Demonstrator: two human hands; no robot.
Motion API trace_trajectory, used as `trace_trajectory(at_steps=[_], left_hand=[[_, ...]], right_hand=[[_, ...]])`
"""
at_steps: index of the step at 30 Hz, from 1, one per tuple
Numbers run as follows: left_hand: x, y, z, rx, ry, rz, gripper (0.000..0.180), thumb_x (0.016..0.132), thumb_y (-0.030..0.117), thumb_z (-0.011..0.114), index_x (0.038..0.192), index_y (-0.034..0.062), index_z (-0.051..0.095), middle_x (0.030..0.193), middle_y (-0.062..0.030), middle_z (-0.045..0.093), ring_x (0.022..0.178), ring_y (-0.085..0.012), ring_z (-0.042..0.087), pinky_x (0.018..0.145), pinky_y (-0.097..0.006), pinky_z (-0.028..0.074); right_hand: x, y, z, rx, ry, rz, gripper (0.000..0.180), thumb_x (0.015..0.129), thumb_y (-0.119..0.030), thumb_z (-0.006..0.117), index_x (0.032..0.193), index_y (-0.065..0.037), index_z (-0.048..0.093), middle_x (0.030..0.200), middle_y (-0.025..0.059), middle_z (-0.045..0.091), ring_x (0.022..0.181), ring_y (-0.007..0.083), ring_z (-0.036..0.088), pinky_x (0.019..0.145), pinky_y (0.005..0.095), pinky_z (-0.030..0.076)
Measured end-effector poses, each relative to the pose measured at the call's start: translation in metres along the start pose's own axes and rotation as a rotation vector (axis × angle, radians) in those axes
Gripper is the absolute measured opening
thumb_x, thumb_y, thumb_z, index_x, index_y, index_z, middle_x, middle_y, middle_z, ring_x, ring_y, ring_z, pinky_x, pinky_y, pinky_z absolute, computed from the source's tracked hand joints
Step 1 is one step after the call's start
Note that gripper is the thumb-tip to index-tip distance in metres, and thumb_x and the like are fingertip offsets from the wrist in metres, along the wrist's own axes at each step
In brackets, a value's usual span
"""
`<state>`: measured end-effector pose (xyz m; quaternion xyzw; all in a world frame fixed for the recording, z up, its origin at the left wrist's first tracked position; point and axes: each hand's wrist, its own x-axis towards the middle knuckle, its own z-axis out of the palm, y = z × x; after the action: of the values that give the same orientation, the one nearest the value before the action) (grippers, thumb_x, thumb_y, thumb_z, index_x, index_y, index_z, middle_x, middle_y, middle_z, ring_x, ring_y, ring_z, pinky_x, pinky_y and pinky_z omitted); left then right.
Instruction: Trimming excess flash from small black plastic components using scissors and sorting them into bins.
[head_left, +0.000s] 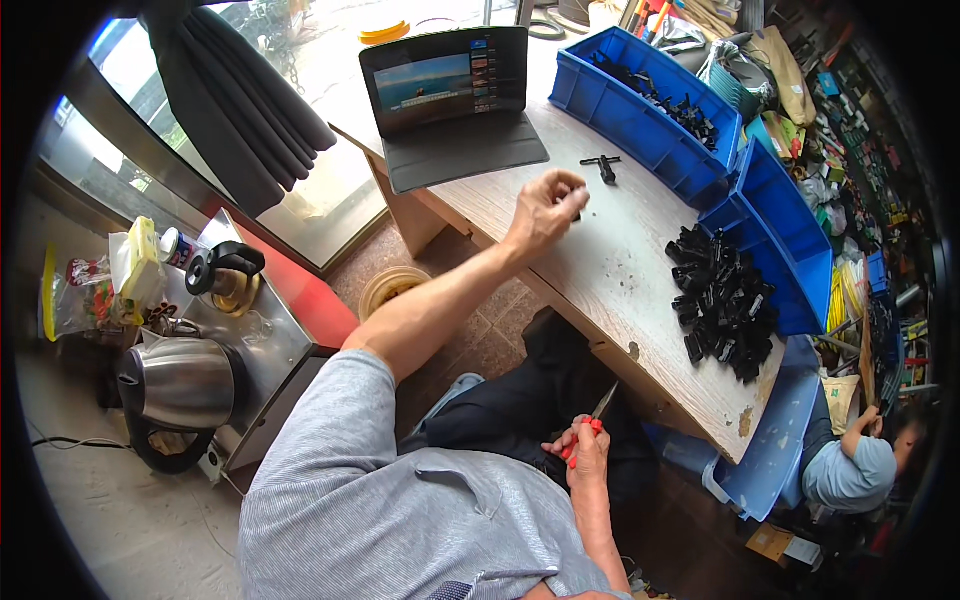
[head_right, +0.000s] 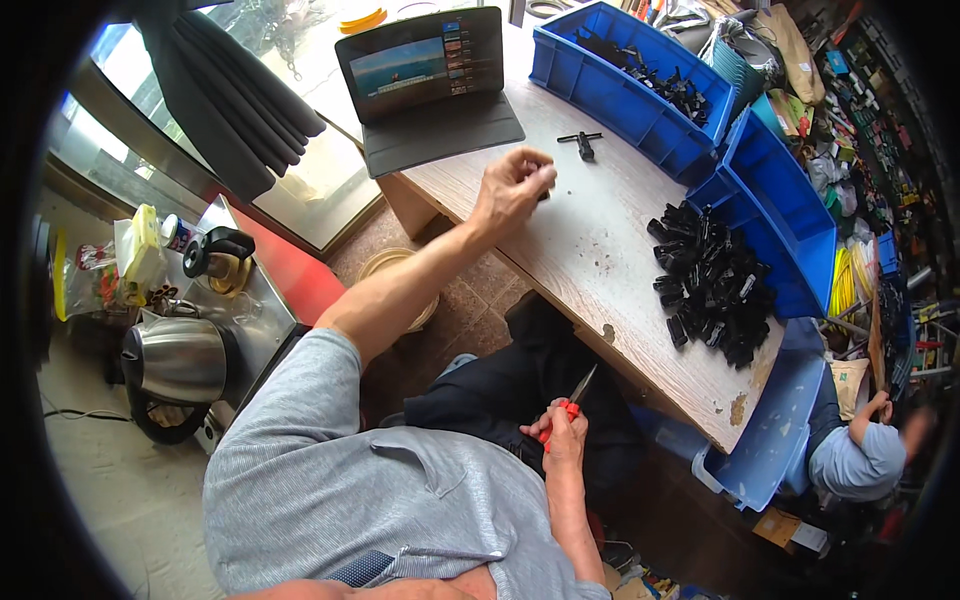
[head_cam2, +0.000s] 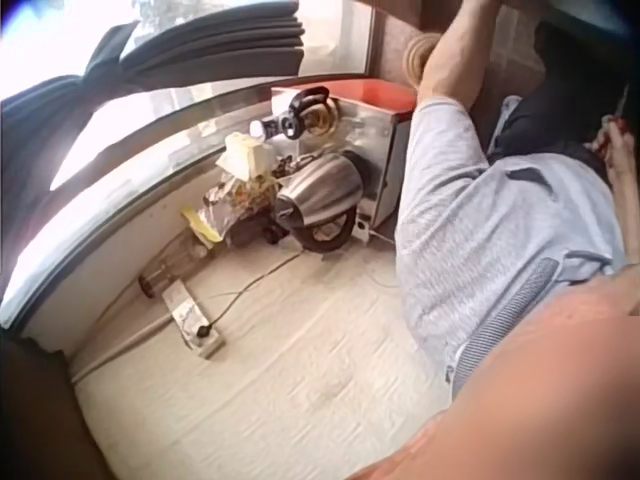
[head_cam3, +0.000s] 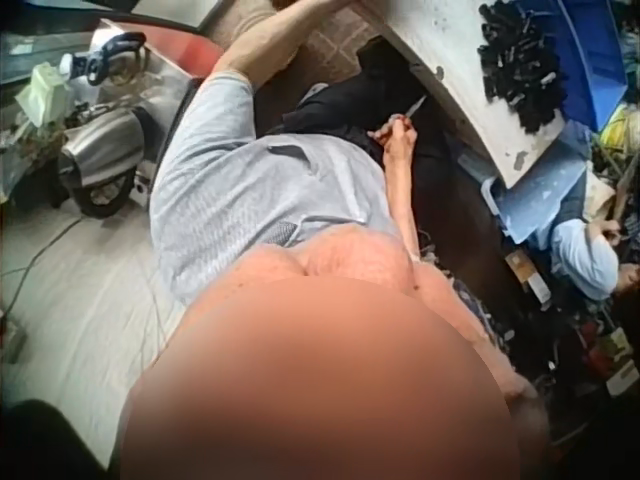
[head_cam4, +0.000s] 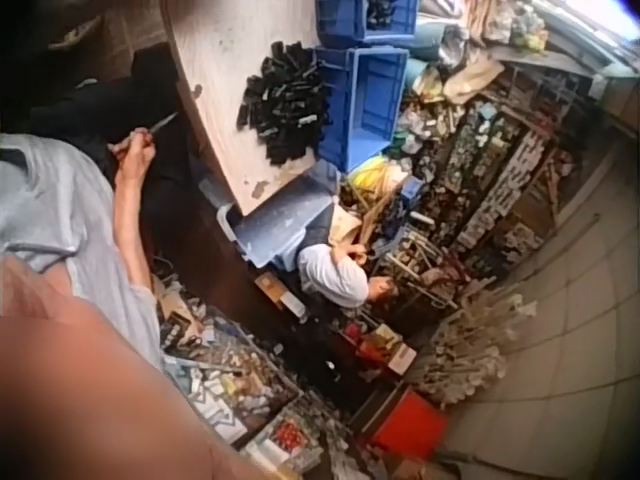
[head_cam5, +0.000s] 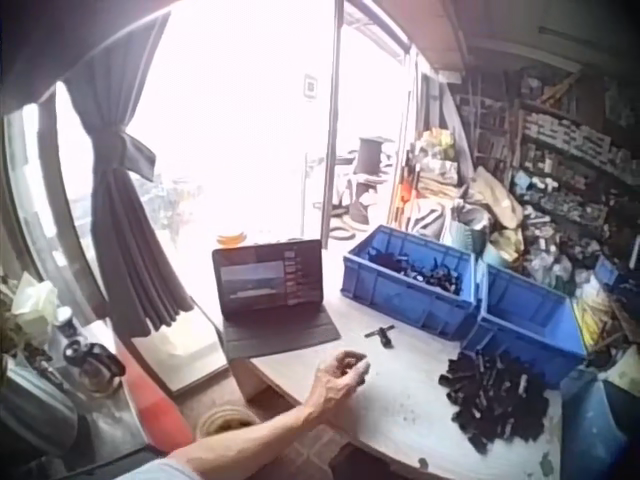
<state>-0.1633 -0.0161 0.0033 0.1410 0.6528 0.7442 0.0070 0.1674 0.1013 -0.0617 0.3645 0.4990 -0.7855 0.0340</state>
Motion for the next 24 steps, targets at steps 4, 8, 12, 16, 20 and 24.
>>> trace_trajectory(at_steps=[4, 8, 12, 16, 20, 24], left_hand=[[-0.096, 0.028, 0.024, -0.234, -0.157, -0.131, 0.015, 0.092, 0.012, 0.064, 0.104, 0.0032, 0.060, 0.089, -0.0045, 0.069, 0.066, -0.0054, 0.058, 0.052, -0.020, 0.046], [-0.181, -0.002, 0.038, -0.344, -0.300, -0.297, 0.027, 0.093, 0.009, 0.061, 0.118, 0.0026, 0.053, 0.103, -0.0072, 0.068, 0.077, -0.0062, 0.059, 0.059, -0.020, 0.049], [-0.227, -0.022, 0.047, -0.388, -0.331, -0.563, 0.046, 0.095, 0.011, 0.061, 0.136, 0.0012, 0.043, 0.110, -0.0093, 0.066, 0.086, -0.0088, 0.061, 0.067, -0.022, 0.052], [-0.238, -0.030, 0.051, -0.417, -0.326, -0.596, 0.047, 0.096, 0.012, 0.060, 0.138, 0.0012, 0.043, 0.116, -0.0094, 0.064, 0.086, -0.0083, 0.061, 0.073, -0.022, 0.053], [-0.240, -0.032, 0.058, -0.435, -0.331, -0.599, 0.046, 0.097, 0.012, 0.059, 0.139, 0.0015, 0.043, 0.117, -0.0087, 0.063, 0.084, -0.0074, 0.060, 0.074, -0.022, 0.052], [-0.244, -0.042, 0.063, -0.461, -0.349, -0.602, 0.046, 0.098, 0.014, 0.058, 0.140, 0.0027, 0.044, 0.119, -0.0074, 0.062, 0.080, -0.0060, 0.058, 0.075, -0.021, 0.052]], right_hand=[[0.000, -0.004, -0.001, 0.017, -0.054, -0.042, 0.019, 0.091, -0.025, 0.057, 0.092, -0.006, 0.054, 0.063, 0.0043, 0.050, 0.054, 0.0168, 0.056, 0.062, 0.0447, 0.060], [-0.006, -0.015, 0.010, 0.097, -0.065, -0.072, 0.016, 0.091, -0.020, 0.056, 0.094, -0.005, 0.055, 0.062, 0.0044, 0.049, 0.053, 0.0160, 0.053, 0.059, 0.0418, 0.060], [-0.008, -0.018, 0.012, 0.154, -0.004, -0.166, 0.017, 0.089, -0.019, 0.057, 0.096, -0.003, 0.055, 0.063, 0.0048, 0.051, 0.051, 0.0162, 0.055, 0.058, 0.0417, 0.060], [-0.007, -0.014, 0.008, 0.125, 0.050, -0.175, 0.015, 0.087, -0.014, 0.058, 0.096, -0.002, 0.055, 0.065, 0.0058, 0.054, 0.051, 0.0164, 0.057, 0.055, 0.0405, 0.061], [-0.006, -0.011, 0.008, 0.088, 0.061, -0.198, 0.016, 0.088, -0.013, 0.059, 0.096, 0.000, 0.055, 0.075, 0.0085, 0.060, 0.052, 0.0150, 0.058, 0.054, 0.0384, 0.061], [-0.004, -0.009, 0.005, 0.094, 0.073, -0.232, 0.016, 0.088, -0.013, 0.060, 0.095, 0.001, 0.056, 0.077, 0.0073, 0.061, 0.053, 0.0130, 0.057, 0.053, 0.0387, 0.062]])
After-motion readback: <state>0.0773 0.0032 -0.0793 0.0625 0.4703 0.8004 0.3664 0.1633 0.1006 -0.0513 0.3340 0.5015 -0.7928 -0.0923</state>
